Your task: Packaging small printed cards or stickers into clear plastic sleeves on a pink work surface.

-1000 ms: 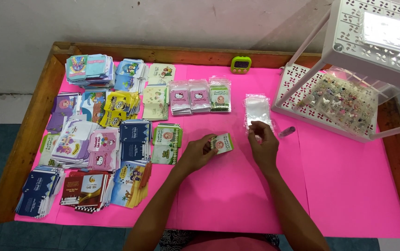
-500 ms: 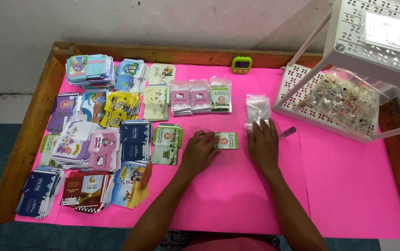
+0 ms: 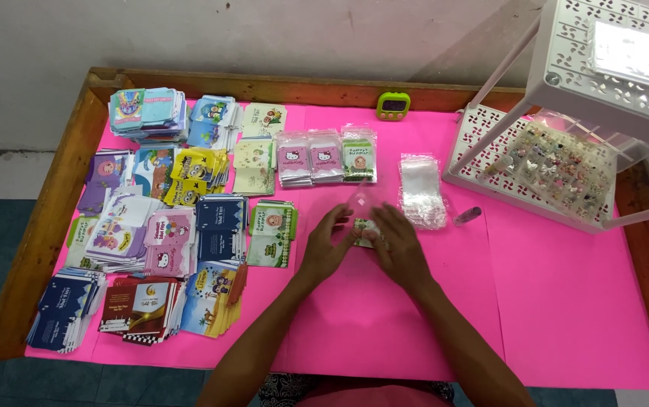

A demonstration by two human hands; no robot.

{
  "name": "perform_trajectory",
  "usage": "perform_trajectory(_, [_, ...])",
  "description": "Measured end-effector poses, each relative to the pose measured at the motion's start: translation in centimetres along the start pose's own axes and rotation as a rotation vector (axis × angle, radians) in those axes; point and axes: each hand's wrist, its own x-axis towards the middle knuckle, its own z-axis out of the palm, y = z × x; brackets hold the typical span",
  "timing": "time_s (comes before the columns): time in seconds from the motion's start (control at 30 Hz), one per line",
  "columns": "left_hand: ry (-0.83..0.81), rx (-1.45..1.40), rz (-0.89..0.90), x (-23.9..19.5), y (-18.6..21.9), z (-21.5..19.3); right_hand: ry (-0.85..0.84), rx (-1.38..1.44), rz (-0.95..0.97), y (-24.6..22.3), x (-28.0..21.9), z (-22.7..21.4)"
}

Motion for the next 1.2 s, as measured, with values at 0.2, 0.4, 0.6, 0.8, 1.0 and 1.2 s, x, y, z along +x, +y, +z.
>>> perform_trajectory(0.2, [0.051,-0.099,-0.260,0.1,1.9,-1.6,-0.049,0.289,-0.054,0.6,-0.5,0.6])
perform_trajectory(0.4, [0.160,-0.275,-0.265,0.6,2.4,-1.9,-0.037,-0.075,0.038,3.3,-0.1,-1.0])
perform_trajectory(0.6, [0.196,-0.325,-0.264,0.7,2.7,-2.2,-0.131,-0.237,0.044,3.3,-0.8,0.0])
perform_trajectory(0.8, [0.198,-0.400,-0.293,0.9,1.9,-2.4,-0.108,-0.130,0.028,4.1,-1.5,1.4])
perform_trajectory(1.0, [0.216,-0.498,-0.328,1.0,1.9,-2.3,-0.198,0.067,0.102,5.7,-2.6,3.1])
perform_trajectory(1.2, [0.216,-0.544,-0.325,0.8,2.6,-2.6,-0.201,0.211,0.368,3.1,-1.9,1.1])
